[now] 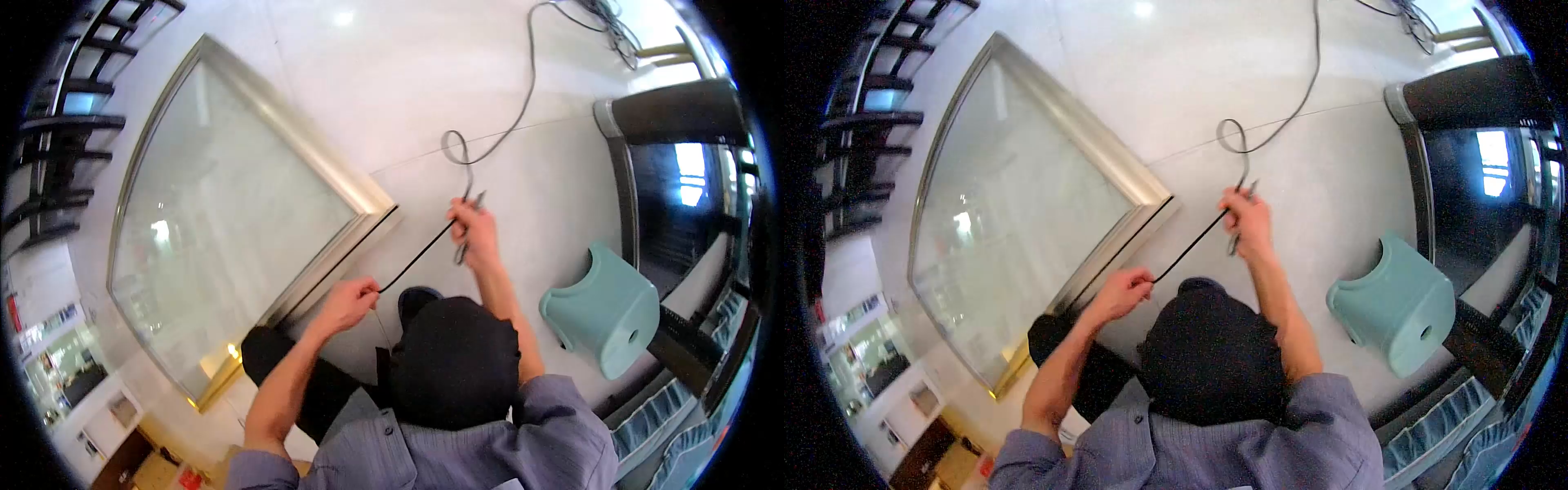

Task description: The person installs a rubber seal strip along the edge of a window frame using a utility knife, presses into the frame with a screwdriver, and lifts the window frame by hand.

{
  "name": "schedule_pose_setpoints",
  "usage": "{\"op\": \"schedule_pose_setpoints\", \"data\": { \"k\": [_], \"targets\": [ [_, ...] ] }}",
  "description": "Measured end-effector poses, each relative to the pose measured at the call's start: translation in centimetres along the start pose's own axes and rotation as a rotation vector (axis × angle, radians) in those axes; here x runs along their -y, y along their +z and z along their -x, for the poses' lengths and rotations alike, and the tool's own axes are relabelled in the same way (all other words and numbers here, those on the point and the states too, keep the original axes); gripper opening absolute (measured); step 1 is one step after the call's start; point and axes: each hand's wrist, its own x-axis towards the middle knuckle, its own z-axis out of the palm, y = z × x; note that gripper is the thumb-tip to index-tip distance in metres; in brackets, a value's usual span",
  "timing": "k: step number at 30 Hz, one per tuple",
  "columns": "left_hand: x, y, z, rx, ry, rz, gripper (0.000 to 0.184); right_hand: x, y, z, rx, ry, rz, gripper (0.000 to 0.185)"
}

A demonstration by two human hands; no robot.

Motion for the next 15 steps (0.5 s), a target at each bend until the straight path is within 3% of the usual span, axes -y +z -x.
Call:
{"op": "schedule_pose_setpoints", "data": {
  "k": [4, 6, 7, 9, 11, 13, 14, 15],
  "targets": [
    [5.0, -4.7, 5.4, -0.073, 0.165, -0.503, 0.018, 2.4, -3.1, -0.8, -0.057, -0.135, -0.046, 0.014],
    [8.6, -7.9, 7.6, -0.175, 0.029, -0.769, 0.017, 3.1, -4.5, -1.7, -0.126, -0.163, -0.052, 0.011],
    [8.6, -9.8, 8.9, -0.136, -0.226, -0.848, 0.017, 3.1, -5.1, -2.0, -0.14, -0.191, -0.099, 0.011],
    [14.4, -13.6, 11.7, -0.348, -0.166, -0.866, 0.013, 3.0, -5.1, -1.9, -0.121, -0.208, -0.04, 0.013],
    [18.7, -16.4, 15.4, -0.415, -0.181, -0.908, 0.011, 1.9, -4.1, -1.2, -0.1, -0.223, 0.019, 0.016],
    [23.3, -18.0, 18.8, -0.426, -0.294, -0.926, 0.012, 0.0, -2.2, -0.5, -0.024, -0.068, 0.632, 0.023],
    [26.0, -18.3, 20.6, -0.419, -0.354, -0.918, 0.012, -1.1, -1.4, -0.3, -0.056, -0.105, 1.176, 0.034],
    [28.2, -18.0, 22.6, -0.357, -0.407, -0.954, 0.013, -3.7, -3.2, -1.9, -0.026, -0.384, 1.731, 0.042]
  ]
}}
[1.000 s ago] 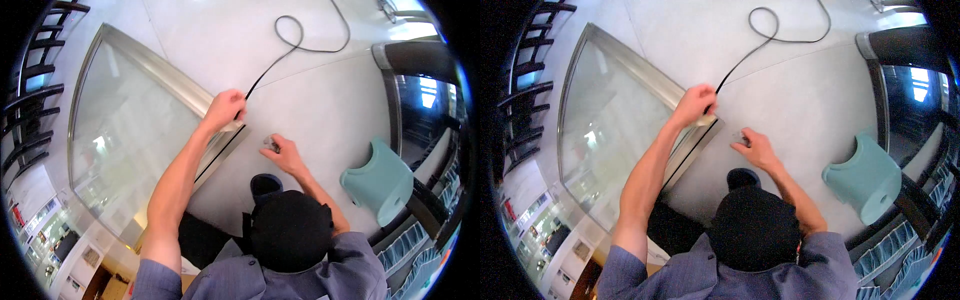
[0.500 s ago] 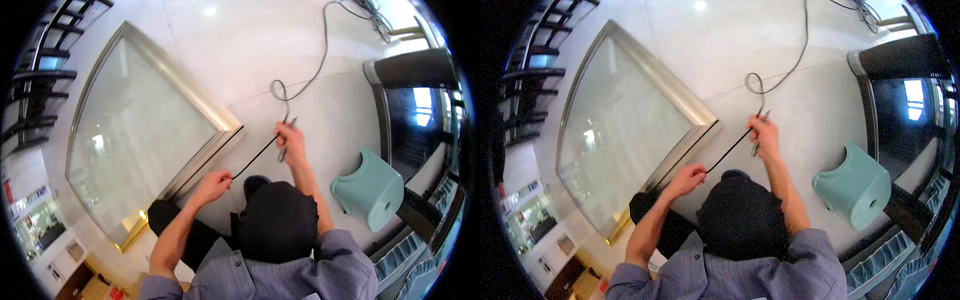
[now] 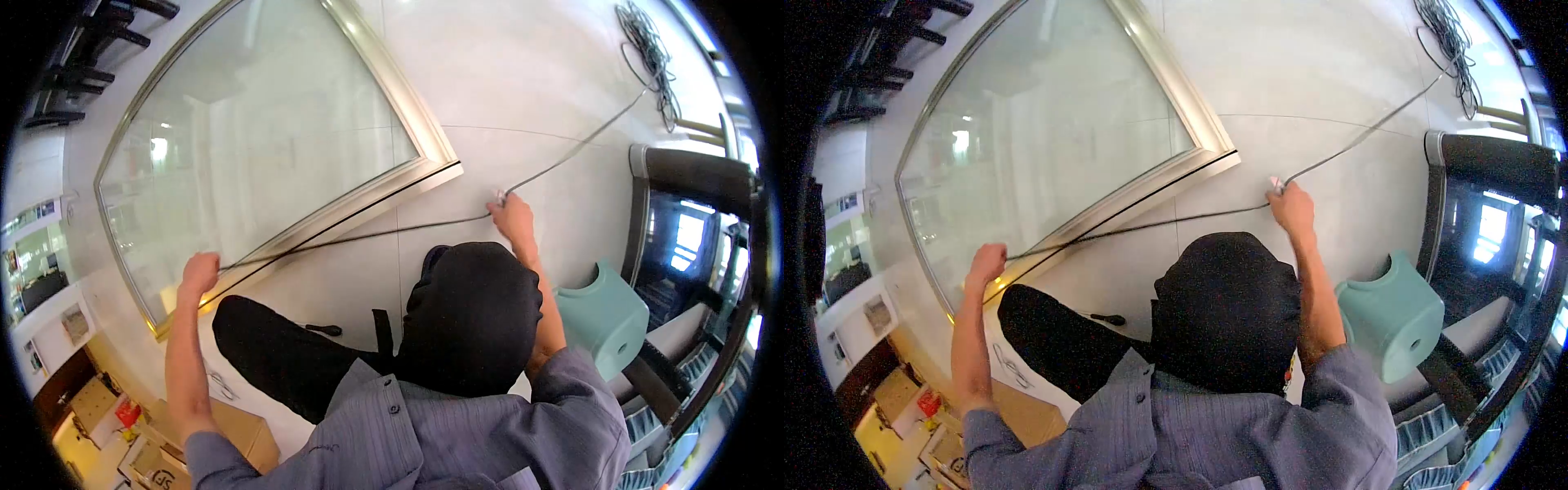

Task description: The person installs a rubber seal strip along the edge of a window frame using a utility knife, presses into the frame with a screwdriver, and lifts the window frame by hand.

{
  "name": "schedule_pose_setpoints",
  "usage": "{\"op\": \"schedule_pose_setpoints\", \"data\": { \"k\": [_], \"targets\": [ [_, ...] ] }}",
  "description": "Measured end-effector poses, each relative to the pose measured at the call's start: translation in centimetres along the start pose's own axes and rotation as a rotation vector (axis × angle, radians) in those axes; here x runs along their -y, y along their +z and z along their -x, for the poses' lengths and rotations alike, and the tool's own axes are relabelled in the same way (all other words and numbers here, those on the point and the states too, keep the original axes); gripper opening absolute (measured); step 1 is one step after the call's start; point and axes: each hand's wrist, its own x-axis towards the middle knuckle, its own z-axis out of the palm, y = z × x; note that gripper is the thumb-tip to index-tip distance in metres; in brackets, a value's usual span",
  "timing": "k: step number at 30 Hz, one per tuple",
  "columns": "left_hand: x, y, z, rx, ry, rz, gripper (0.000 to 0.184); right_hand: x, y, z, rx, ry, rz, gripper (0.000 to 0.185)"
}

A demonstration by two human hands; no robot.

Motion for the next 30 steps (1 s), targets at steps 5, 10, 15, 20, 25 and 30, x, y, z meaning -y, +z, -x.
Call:
{"op": "schedule_pose_setpoints", "data": {
  "k": [5, 10, 15, 20, 25, 30],
  "targets": [
    [3.1, 9.1, 7.8, 0.318, -0.039, 0.065, 0.019, 7.8, -2.2, 1.8, -0.069, 0.053, -0.043, 0.035],
    [0.0, 13.7, 14.3, 0.371, -0.047, 0.473, 0.019, 10.6, -0.3, -0.9, -0.299, -0.28, -0.197, 0.028],
    [-2.5, 16.7, 16.0, 0.356, -0.053, 0.603, 0.017, 10.9, 2.1, -1.5, -0.25, -0.234, -0.075, 0.039],
    [-5.9, 16.6, 16.0, 0.283, -0.083, 0.664, 0.017, 9.4, 4.2, -4.2, -0.135, -0.356, -0.082, 0.031],
    [-6.8, 16.7, 13.8, 0.136, -0.177, 0.695, 0.019, 8.1, 1.8, -4.6, -0.204, -0.187, -0.223, 0.05],
    [-7.0, 17.6, 12.3, -0.239, -0.216, 0.528, 0.023, 8.7, 1.6, -7.0, 0.037, -0.042, -0.431, 0.045]
  ]
}}
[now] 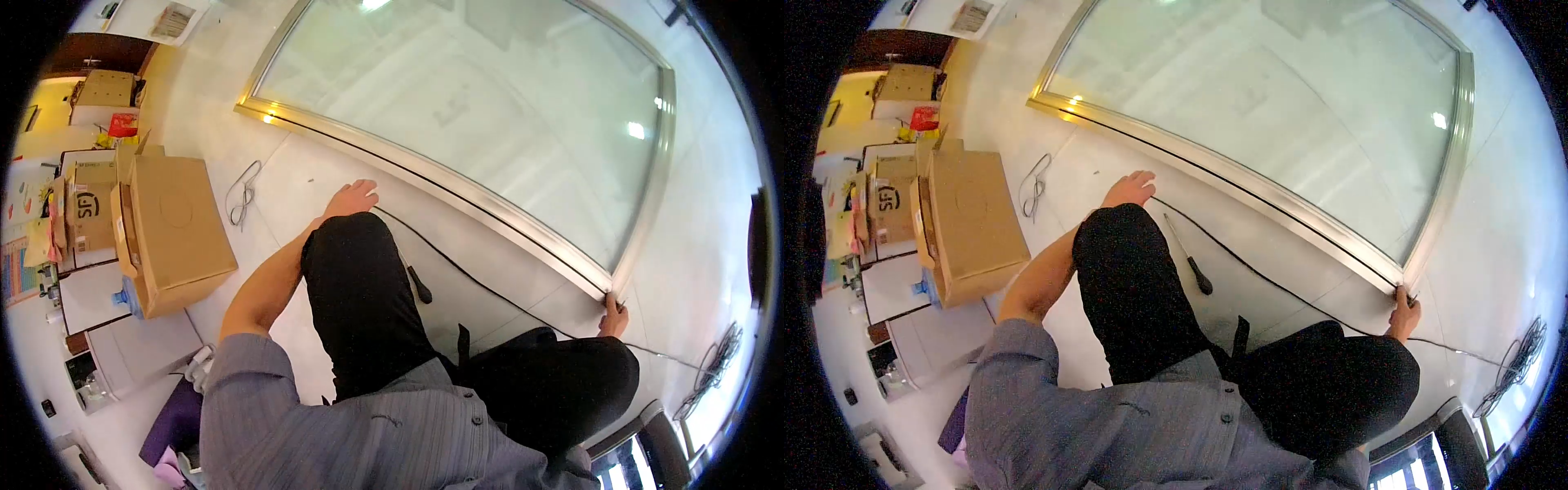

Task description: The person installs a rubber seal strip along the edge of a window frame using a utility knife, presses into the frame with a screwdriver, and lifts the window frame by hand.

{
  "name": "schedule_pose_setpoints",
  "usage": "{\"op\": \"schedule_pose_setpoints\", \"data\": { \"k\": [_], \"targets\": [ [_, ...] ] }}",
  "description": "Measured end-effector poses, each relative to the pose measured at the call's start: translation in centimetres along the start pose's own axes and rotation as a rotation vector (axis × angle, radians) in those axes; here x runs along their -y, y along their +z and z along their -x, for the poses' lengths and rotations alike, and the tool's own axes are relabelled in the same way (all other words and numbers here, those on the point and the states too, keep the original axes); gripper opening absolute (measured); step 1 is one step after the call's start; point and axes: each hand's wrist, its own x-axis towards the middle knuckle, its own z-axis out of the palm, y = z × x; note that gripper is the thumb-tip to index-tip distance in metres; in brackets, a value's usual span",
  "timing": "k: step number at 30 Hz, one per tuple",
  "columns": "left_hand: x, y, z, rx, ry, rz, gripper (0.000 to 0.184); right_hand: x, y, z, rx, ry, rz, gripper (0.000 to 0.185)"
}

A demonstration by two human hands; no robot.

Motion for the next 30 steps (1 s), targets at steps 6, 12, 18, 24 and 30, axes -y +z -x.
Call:
{"op": "schedule_pose_setpoints", "data": {
  "k": [6, 12, 18, 24, 30],
  "targets": [
    [0.4, 0.5, -3.1, -0.443, 0.127, 0.117, 0.025, 0.8, 0.6, 0.8, 0.061, -0.01, -0.124, 0.055],
    [1.2, 3.0, -3.1, -0.408, 0.071, -0.171, 0.024, 0.4, 0.5, -0.5, 0.115, 0.102, -0.076, 0.051],
    [1.8, 5.0, -3.9, -0.536, -0.089, -0.03, 0.027, -3.7, 0.3, -3.9, 0.115, -0.09, -0.064, 0.051],
    [0.7, 4.1, -3.8, -0.487, -0.072, -0.078, 0.034, -0.5, 0.7, -0.3, 0.064, 0.0, -0.036, 0.05],
    [0.1, 3.8, -3.9, -0.534, 0.109, -0.224, 0.027, -0.2, 0.9, -0.1, 0.075, 0.021, -0.072, 0.048]
  ]
}}
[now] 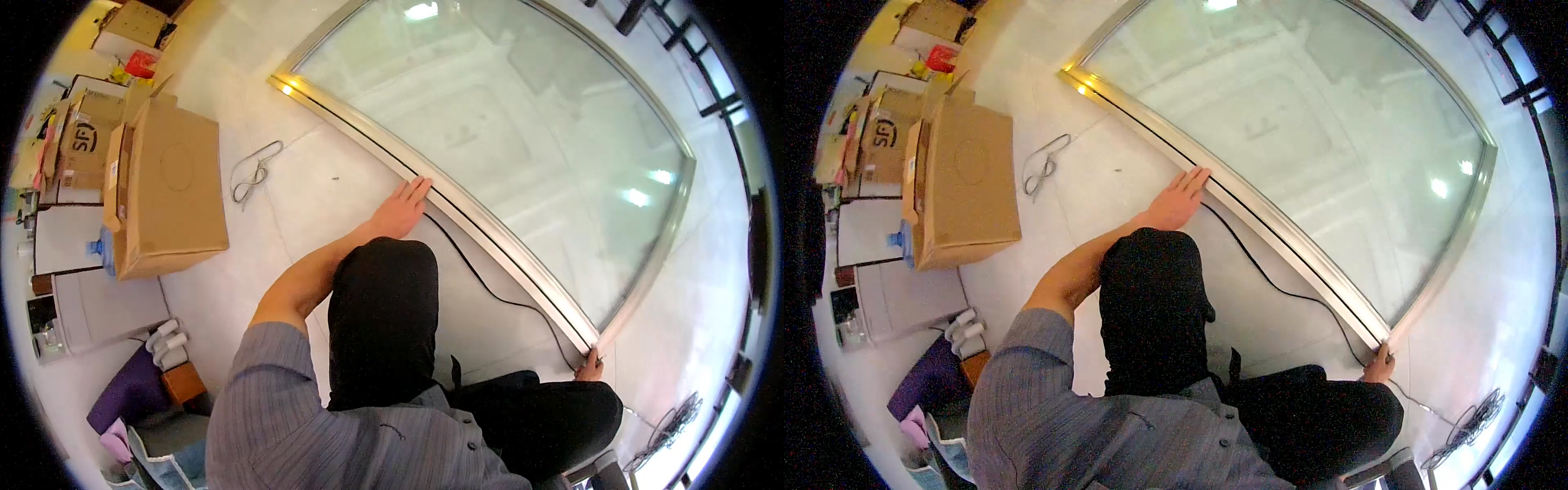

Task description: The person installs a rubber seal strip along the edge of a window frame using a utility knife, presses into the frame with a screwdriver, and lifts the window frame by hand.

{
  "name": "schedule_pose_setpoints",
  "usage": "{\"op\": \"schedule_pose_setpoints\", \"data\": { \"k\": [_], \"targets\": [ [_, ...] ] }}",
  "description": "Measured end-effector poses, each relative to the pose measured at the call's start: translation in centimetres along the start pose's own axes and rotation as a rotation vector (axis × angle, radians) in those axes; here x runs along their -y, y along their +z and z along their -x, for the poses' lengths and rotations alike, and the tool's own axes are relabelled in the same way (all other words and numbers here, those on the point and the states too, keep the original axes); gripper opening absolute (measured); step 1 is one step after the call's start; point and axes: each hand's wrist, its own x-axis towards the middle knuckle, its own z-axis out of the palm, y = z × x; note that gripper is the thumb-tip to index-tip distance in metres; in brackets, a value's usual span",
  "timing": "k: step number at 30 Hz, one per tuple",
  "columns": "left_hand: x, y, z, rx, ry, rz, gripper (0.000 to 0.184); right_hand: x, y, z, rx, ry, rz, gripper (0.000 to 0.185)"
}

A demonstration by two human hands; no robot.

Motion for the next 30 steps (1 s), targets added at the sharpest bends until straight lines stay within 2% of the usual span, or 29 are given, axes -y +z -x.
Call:
{"op": "schedule_pose_setpoints", "data": {
  "k": [2, 3, 4, 6, 8, 9, 11, 12, 14, 15, 16, 17, 19, 20, 22, 23, 26, 27, 30],
  "targets": [
    [1.5, 1.1, 0.4, -0.102, -0.183, 0.042, 0.029, -0.1, -0.1, 0.0, 0.047, -0.027, -0.038, 0.049],
    [2.2, 0.7, 0.8, -0.102, -0.192, 0.029, 0.029, -1.4, -0.2, -1.1, 0.006, -0.05, -0.038, 0.05],
    [3.0, 0.1, 1.1, -0.105, -0.205, 0.022, 0.027, -1.0, -0.8, -0.9, 0.029, 0.027, 0.035, 0.056],
    [3.4, -1.4, 1.3, -0.11, -0.221, 0.013, 0.026, -1.1, -1.0, -0.1, -0.104, -0.114, 0.324, 0.052],
    [3.2, -3.4, 1.4, 0.181, -0.258, 0.402, 0.024, -1.2, -0.6, 1.3, -0.262, -0.293, 0.628, 0.049],
    [3.0, -3.7, 1.3, 0.18, -0.265, 0.396, 0.024, -0.8, 0.0, 2.6, -0.258, -0.358, 0.654, 0.049],
    [2.5, -4.2, 0.5, 0.189, -0.164, 0.625, 0.021, -0.5, 2.2, 3.9, -0.09, -0.454, 0.549, 0.045],
    [2.3, -5.5, -0.4, 0.189, -0.164, 0.622, 0.021, -0.2, 3.0, 4.7, 0.063, -0.545, 0.446, 0.042],
    [1.6, -9.9, -3.1, 0.414, -0.114, 0.959, 0.017, 6.9, 6.9, 10.7, 0.285, -0.758, 0.244, 0.047],
    [1.2, -11.2, -4.3, 0.41, -0.115, 0.956, 0.017, 9.7, 8.2, 12.0, 0.418, -0.67, 0.204, 0.052],
    [0.9, -12.5, -5.5, 0.444, -0.02, 1.019, 0.016, 12.4, 9.4, 13.1, 0.553, -0.582, 0.162, 0.056],
    [0.6, -13.5, -6.6, 0.477, 0.075, 1.08, 0.016, 15.3, 10.4, 14.1, 0.697, -0.458, 0.199, 0.061],
    [-0.5, -15.2, -8.3, 0.429, 0.12, 1.13, 0.015, 22.7, 11.9, 19.1, 0.913, -0.268, 0.346, 0.071],
    [-0.8, -16.0, -8.8, 0.385, 0.173, 1.187, 0.015, 22.3, 13.1, 19.1, 1.041, -0.334, 0.21, 0.069],
    [-0.8, -17.8, -9.6, 0.414, 0.095, 1.267, 0.014, 24.6, 13.5, 20.4, 1.266, -0.147, 0.363, 0.062],
    [-0.4, -18.6, -9.6, 0.448, 0.015, 1.346, 0.014, 24.8, 13.3, 20.6, 1.295, -0.078, 0.424, 0.05],
    [1.4, -19.1, -9.2, 0.399, -0.053, 1.297, 0.013, 26.3, 12.1, 22.2, 1.184, -0.079, 0.423, 0.041],
    [2.0, -19.1, -9.0, 0.407, -0.047, 1.302, 0.013, 26.3, 11.6, 20.9, 1.211, -0.062, 0.412, 0.035],
    [3.9, -18.4, -8.1, 0.307, -0.027, 1.242, 0.009, 29.6, 10.1, 22.1, 1.032, -0.191, 0.548, 0.017]
  ]
}}
